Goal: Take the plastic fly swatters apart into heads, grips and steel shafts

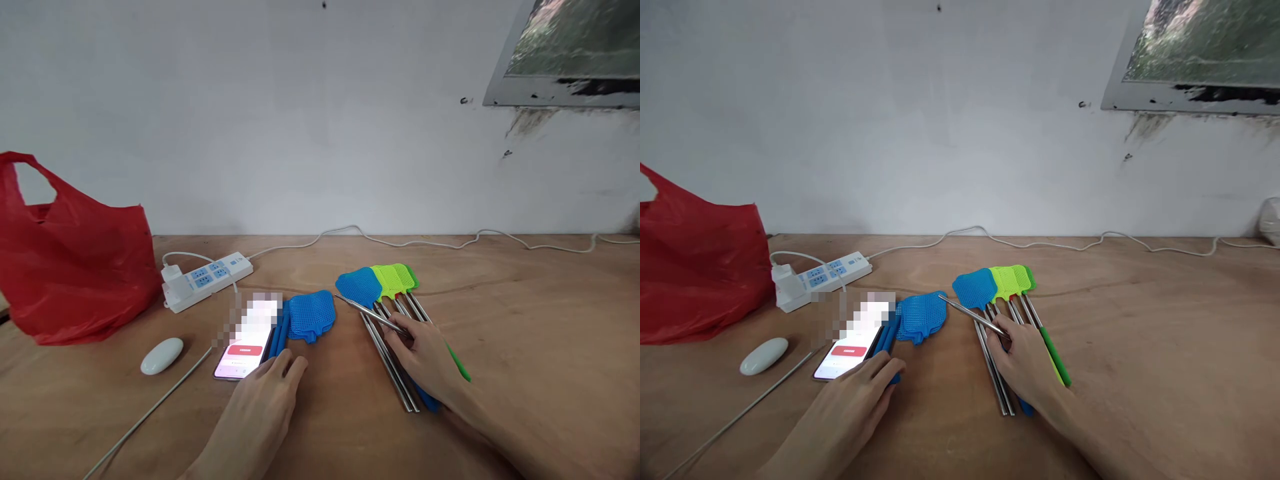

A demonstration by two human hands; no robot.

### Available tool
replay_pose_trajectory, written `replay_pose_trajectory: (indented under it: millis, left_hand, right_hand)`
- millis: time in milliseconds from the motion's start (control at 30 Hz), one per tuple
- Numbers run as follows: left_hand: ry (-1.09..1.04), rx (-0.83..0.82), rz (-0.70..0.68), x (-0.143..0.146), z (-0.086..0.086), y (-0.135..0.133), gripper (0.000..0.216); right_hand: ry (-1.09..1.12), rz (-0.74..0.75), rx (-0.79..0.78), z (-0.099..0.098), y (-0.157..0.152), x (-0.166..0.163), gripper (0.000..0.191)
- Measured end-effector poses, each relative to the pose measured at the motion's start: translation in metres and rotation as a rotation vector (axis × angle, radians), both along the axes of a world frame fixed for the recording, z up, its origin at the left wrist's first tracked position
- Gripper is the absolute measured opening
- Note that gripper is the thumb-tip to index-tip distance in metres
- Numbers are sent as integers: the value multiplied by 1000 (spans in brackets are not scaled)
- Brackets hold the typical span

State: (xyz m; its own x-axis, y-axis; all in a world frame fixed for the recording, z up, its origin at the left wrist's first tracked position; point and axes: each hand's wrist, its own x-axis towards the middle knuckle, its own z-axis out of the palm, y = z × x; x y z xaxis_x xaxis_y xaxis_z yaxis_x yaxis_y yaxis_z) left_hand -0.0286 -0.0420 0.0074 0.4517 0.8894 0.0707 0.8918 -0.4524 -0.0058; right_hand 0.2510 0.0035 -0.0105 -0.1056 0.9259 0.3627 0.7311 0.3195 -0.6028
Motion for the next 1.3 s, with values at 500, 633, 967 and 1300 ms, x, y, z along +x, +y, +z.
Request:
replay_pose_trajectory:
  millis: [500,633,967,1300]
  left_hand:
    - [-287,67,149,-1,16,88,20]
    - [-262,92,178,-2,13,90,19]
    - [-421,210,-72,1,14,76,22]
    - [-363,134,-447,17,7,57,15]
  right_hand:
    - [1,13,0,-2,0,-1,24]
    - [3,7,-21,-1,0,-1,25]
    - [-81,69,-8,6,-4,-5,28]
    - [-184,208,65,14,-12,-12,28]
